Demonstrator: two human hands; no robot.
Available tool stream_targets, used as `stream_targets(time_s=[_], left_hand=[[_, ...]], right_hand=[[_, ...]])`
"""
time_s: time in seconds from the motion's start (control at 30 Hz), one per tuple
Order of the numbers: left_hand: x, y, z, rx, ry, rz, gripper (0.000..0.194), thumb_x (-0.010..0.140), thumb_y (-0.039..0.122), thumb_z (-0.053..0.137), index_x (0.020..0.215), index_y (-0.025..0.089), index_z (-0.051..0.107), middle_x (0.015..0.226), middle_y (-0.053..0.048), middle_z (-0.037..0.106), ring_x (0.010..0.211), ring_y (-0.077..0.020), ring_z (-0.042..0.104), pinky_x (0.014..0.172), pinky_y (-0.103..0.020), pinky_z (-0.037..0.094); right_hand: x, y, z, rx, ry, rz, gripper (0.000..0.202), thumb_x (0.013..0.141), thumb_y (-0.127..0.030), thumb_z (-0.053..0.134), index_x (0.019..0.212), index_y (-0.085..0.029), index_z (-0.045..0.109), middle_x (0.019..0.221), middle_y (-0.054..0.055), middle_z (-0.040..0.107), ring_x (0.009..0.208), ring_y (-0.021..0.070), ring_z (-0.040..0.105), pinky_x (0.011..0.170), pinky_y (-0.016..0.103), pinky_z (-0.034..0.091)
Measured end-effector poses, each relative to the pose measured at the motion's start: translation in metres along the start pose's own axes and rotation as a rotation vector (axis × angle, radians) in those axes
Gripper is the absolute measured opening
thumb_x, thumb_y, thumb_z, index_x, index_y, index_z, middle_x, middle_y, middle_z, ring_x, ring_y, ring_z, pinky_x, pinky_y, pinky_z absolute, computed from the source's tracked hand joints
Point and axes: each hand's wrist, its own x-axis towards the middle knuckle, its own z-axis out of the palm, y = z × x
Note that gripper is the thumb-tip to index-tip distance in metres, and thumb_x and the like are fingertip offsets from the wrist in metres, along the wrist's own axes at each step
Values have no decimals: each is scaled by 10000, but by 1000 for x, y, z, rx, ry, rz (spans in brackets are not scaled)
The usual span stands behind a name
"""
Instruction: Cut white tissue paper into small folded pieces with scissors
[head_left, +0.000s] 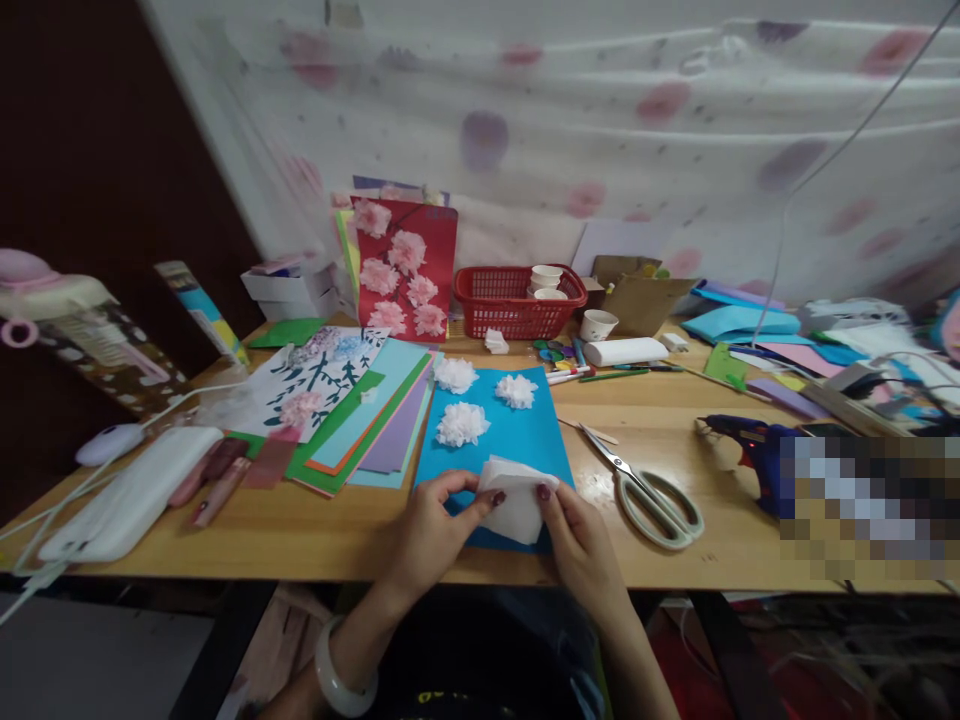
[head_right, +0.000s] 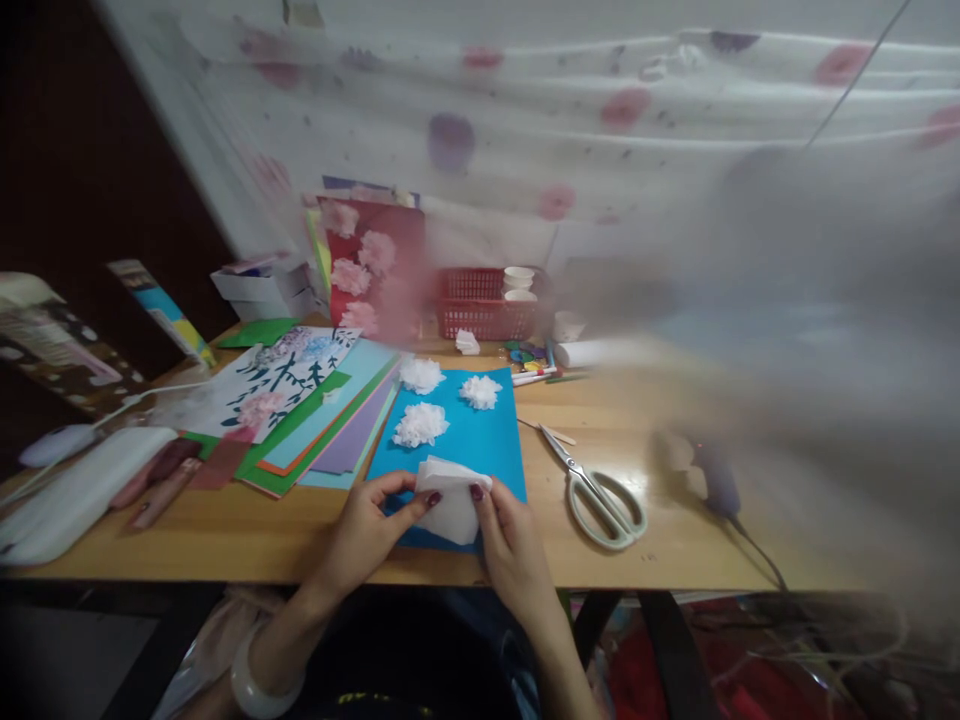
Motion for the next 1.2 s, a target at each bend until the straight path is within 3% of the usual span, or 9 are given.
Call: stream_targets(time_s=[0.17, 0.23, 0.37, 0.47, 0.77, 0.87, 1.0, 1.13, 1.2], left_hand=[[-6, 0, 4, -191, 82, 59, 224, 792, 299, 678, 953, 229, 540, 898, -22, 726, 881, -181, 668, 787, -266, 494], [-9, 0, 5, -196, 119, 135, 187, 803, 254, 669, 893, 241, 506, 949, -26, 722, 920, -177, 667, 825, -277, 492], [-11, 5, 4, -66, 50, 236, 107, 830, 180, 614, 730, 213, 594, 1059, -55, 700, 995, -191, 642, 790, -257, 491], [-11, 8, 6, -90, -1, 240, 140, 838, 152, 592, 786, 218, 705, 1063, -56, 703, 988, -185, 639, 767, -241, 495], [-9, 8, 12, -501, -97, 41, 300, 784, 149, 660, 1068, 221, 728, 1216, -91, 677, 1097, -210, 609, 923, -296, 486], [-8, 9, 11, -562, -148, 44, 265, 771, 168, 684, 1023, 225, 745, 1191, -86, 694, 1105, -223, 611, 925, -308, 486], [-6, 9, 10, -488, -120, -48, 178, 715, 129, 712, 862, 197, 786, 958, -81, 771, 914, -199, 672, 801, -269, 519], [-2, 9, 7, -651, -1, -176, 199, 645, 68, 751, 809, 174, 786, 894, -69, 779, 827, -163, 682, 711, -208, 524], [1, 10, 3, -826, 49, -290, 221, 648, 23, 739, 809, 167, 781, 820, -48, 770, 729, -120, 677, 634, -165, 520]], right_hand=[[-2, -2, -2, 8, 56, 33, 394, 966, -475, 371, 733, -198, 526, 645, -3, 537, 593, 153, 474, 515, 237, 387], [-2, -4, -2, 8, 78, 46, 412, 960, -491, 373, 696, -201, 499, 620, -10, 505, 578, 151, 451, 504, 243, 370], [-2, -6, 2, -17, 151, 66, 429, 959, -501, 368, 654, -211, 450, 569, -31, 442, 522, 135, 411, 461, 244, 324], [-2, -5, 5, -99, 270, 44, 398, 957, -475, 399, 654, -220, 434, 517, -57, 401, 460, 118, 387, 432, 237, 287], [-3, -7, 5, -164, 349, 15, 340, 962, -431, 412, 789, -197, 588, 527, -45, 466, 447, 123, 417, 418, 238, 299], [-2, -7, 6, -174, 335, 9, 343, 960, -435, 410, 815, -191, 603, 528, -39, 482, 439, 125, 434, 410, 239, 306], [0, -9, 3, -187, 281, 16, 334, 946, -452, 430, 875, -189, 625, 463, -65, 420, 384, 123, 402, 380, 241, 272], [1, -12, -24, -187, 329, 27, 325, 928, -469, 456, 947, -196, 632, 478, -38, 536, 448, 161, 532, 475, 259, 404], [1, -8, -48, -361, 401, 37, 309, 896, -475, 494, 915, -205, 644, 628, 25, 650, 610, 209, 630, 603, 305, 463]])
